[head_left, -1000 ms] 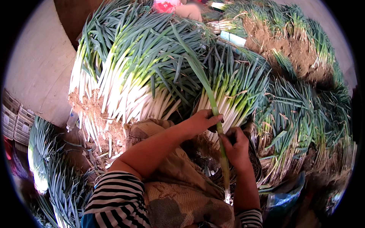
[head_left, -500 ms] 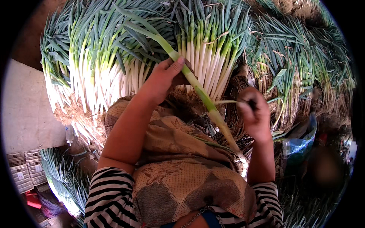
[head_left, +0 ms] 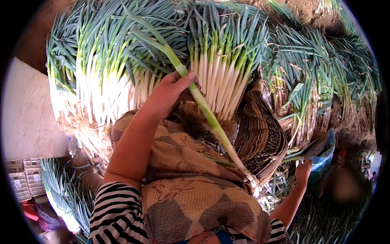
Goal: The person trims and peels outer layers from leeks using a small knife and by hand, handling them one at a time and placing them into a bundle.
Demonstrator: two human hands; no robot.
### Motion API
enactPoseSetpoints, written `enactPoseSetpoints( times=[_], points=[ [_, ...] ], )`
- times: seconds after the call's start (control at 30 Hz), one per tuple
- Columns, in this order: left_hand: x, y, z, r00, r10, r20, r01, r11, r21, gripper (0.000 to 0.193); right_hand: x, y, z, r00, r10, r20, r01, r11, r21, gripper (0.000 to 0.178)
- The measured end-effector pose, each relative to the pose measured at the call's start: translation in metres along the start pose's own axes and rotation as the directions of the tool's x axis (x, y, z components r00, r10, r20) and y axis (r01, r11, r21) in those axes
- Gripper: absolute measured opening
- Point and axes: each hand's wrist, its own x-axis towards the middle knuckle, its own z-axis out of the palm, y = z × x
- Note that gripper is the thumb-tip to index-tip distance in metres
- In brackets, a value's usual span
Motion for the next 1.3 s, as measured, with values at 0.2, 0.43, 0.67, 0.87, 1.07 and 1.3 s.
enactPoseSetpoints(
  times=[0.2, 0.43, 0.67, 0.87, 1.07, 1.3],
  points=[
    [0.006, -0.003, -0.001, 0.995, -0.096, 0.007, 0.094, 0.986, 0.137, 0.043, -0.004, -0.204, -0.033, 0.844, -0.519, -0.135, 0.459, 0.569, 0.682, 0.035],
    [0.006, -0.007, 0.008, 0.992, -0.080, 0.094, 0.061, 0.979, 0.193, 0.040, -0.030, -0.348, -0.068, 0.680, -0.734, -0.006, 0.408, 0.371, 0.834, 0.031],
    [-0.014, 0.002, -0.017, 0.999, -0.021, 0.029, 0.012, 0.964, 0.267, 0.030, -0.018, -0.382, -0.052, 0.582, -0.768, 0.267, 0.015, 0.339, 0.941, 0.023],
    [-0.007, -0.002, -0.010, 0.979, -0.043, 0.199, -0.006, 0.970, 0.241, 0.030, -0.021, -0.371, -0.042, 0.633, -0.741, 0.223, 0.063, 0.337, 0.939, 0.023],
    [-0.002, 0.003, 0.006, 0.963, -0.074, 0.261, 0.007, 0.968, 0.249, 0.031, -0.033, -0.359, -0.089, 0.702, -0.699, 0.138, 0.217, 0.395, 0.893, 0.022],
    [-0.013, -0.004, -0.016, 0.978, -0.064, 0.201, -0.008, 0.941, 0.337, 0.035, -0.035, -0.363, -0.070, 0.608, -0.788, 0.095, 0.369, 0.387, 0.845, 0.017]
  ],
)
